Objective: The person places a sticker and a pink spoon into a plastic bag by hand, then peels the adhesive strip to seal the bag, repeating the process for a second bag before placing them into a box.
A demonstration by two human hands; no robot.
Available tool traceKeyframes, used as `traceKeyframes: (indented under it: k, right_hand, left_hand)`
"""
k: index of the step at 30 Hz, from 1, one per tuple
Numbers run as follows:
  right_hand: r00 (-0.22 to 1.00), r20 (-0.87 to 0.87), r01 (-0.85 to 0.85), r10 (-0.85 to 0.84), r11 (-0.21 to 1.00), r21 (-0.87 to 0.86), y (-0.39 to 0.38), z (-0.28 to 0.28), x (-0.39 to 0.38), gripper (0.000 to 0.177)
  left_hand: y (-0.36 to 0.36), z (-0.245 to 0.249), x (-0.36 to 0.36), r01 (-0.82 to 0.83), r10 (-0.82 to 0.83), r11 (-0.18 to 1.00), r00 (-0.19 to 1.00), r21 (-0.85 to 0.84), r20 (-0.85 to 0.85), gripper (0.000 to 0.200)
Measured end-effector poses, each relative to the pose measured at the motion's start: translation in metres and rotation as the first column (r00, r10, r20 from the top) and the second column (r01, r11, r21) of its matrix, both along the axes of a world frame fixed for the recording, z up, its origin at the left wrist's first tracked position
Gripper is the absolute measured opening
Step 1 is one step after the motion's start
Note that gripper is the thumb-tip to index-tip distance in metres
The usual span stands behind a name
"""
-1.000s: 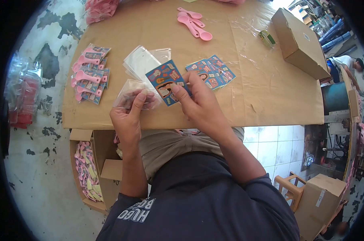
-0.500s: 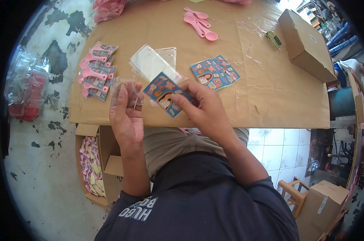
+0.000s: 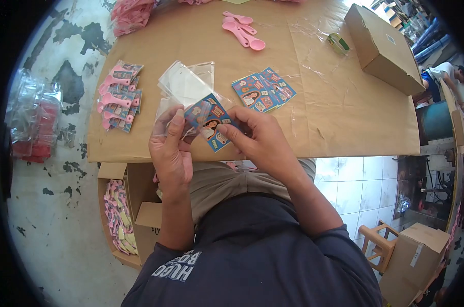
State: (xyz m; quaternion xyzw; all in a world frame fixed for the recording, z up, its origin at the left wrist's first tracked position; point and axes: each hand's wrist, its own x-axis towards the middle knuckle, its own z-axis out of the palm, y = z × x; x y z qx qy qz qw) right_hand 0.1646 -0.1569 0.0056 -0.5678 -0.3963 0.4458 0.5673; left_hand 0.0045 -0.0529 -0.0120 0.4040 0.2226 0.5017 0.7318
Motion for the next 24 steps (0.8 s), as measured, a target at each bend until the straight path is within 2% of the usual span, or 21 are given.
traceKeyframes:
  k: [2, 3, 6, 8, 9, 11, 12, 14, 21, 23, 24]
  right_hand:
    - [0.992, 0.116, 0.052, -0.052, 0.999, 0.0, -0.001, 0.0, 0.004, 0.017]
    - [0.992, 0.118, 0.05, -0.05, 0.999, 0.0, -0.003, 0.001, 0.006, 0.017]
    - [0.991, 0.137, -0.006, 0.015, 0.998, -0.061, -0.005, 0.005, 0.011, 0.017]
    - [0.965, 0.204, -0.145, 0.165, 0.983, -0.11, -0.003, 0.008, 0.013, 0.018]
    - [0.964, 0.207, -0.146, 0.167, 0.983, -0.112, -0.002, 0.008, 0.013, 0.018]
    - [0.981, 0.066, -0.171, 0.18, 0.977, -0.123, -0.001, 0.008, 0.012, 0.016]
    - [0.98, 0.068, -0.175, 0.185, 0.977, -0.125, 0.002, 0.006, 0.008, 0.016]
    - [0.992, -0.123, 0.059, -0.04, 0.986, 0.157, 0.008, -0.001, -0.001, 0.015]
    - [0.964, -0.257, 0.11, -0.069, 0.983, 0.146, 0.012, -0.001, -0.023, 0.018]
    - [0.937, -0.313, 0.234, -0.158, 0.947, 0.22, 0.016, -0.002, -0.033, 0.017]
    - [0.935, -0.316, 0.236, -0.16, 0.946, 0.22, 0.019, -0.005, -0.036, 0.017]
  left_hand:
    - [-0.001, 0.003, 0.0, 0.02, -0.02, 1.0, 1.0, -0.001, 0.015, 0.026]
    - [-0.001, 0.004, 0.0, 0.009, -0.009, 1.0, 1.0, 0.006, -0.017, 0.026]
    - [-0.002, 0.004, 0.0, 0.007, -0.007, 1.0, 0.998, 0.011, -0.065, 0.025]
    - [-0.002, 0.002, -0.001, 0.018, -0.017, 1.0, 0.997, 0.006, -0.078, 0.025]
    - [-0.002, 0.0, -0.003, 0.057, -0.054, 0.998, 0.994, 0.03, -0.091, 0.024]
    - [-0.002, -0.003, -0.004, 0.093, -0.087, 0.994, 0.991, 0.052, -0.103, 0.023]
    - [-0.002, -0.004, -0.003, 0.097, -0.095, 0.995, 0.992, 0.026, -0.082, 0.022]
    - [-0.002, -0.005, -0.004, 0.096, -0.096, 0.995, 0.994, -0.003, -0.059, 0.022]
    - [-0.012, 0.0, 0.002, 0.048, -0.048, 0.999, 0.999, -0.001, 0.012, 0.023]
    - [-0.015, 0.0, 0.002, 0.064, -0.064, 0.998, 0.997, -0.003, 0.034, 0.022]
    - [-0.016, -0.002, 0.002, 0.073, -0.073, 0.997, 0.997, 0.017, -0.01, 0.028]
